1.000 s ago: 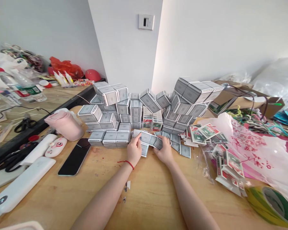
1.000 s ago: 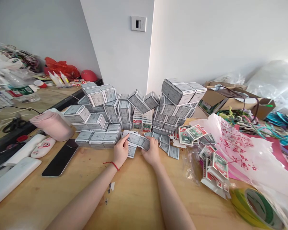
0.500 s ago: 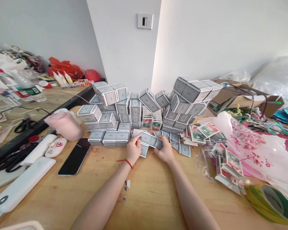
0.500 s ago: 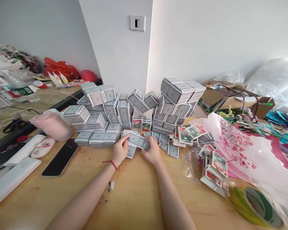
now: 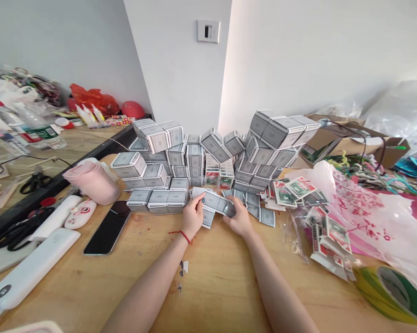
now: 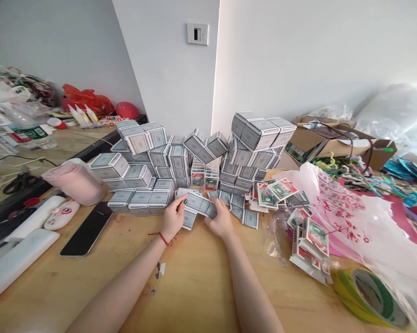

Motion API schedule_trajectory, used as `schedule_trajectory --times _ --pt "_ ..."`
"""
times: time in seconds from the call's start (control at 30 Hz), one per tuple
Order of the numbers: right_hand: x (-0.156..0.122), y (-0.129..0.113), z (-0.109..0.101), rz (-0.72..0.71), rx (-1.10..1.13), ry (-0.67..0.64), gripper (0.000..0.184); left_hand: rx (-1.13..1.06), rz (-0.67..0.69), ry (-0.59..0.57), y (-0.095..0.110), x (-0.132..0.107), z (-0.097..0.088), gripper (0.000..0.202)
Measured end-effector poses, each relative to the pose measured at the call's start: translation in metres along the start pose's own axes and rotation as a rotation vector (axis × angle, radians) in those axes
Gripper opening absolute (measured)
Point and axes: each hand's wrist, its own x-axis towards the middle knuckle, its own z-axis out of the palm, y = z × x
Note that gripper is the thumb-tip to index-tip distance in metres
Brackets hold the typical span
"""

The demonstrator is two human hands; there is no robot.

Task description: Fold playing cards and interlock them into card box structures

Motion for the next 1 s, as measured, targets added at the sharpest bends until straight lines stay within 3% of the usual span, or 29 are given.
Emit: schedule_trajectory --times 0.5,0.7,1.0 --pt "-0.0003 0.0021 -0.0026 0.016 -0.001 -0.044 0.046 -0.028 -0.007 -0.045 -0.0012 -0.0002 -0.0005 0.030" --pt "-0.0016 0.0023 -0.0008 -0.002 0.014 -0.046 0.060 -0.036 -0.023 -0.043 -0.0021 0.0004 -0.0002 0.030" --pt "-0.0031 0.0004 0.0029 -0.034 0.001 -0.093 0.056 -0.054 0.012 -0.147 0.0034 -0.0038 0.0036 0.031"
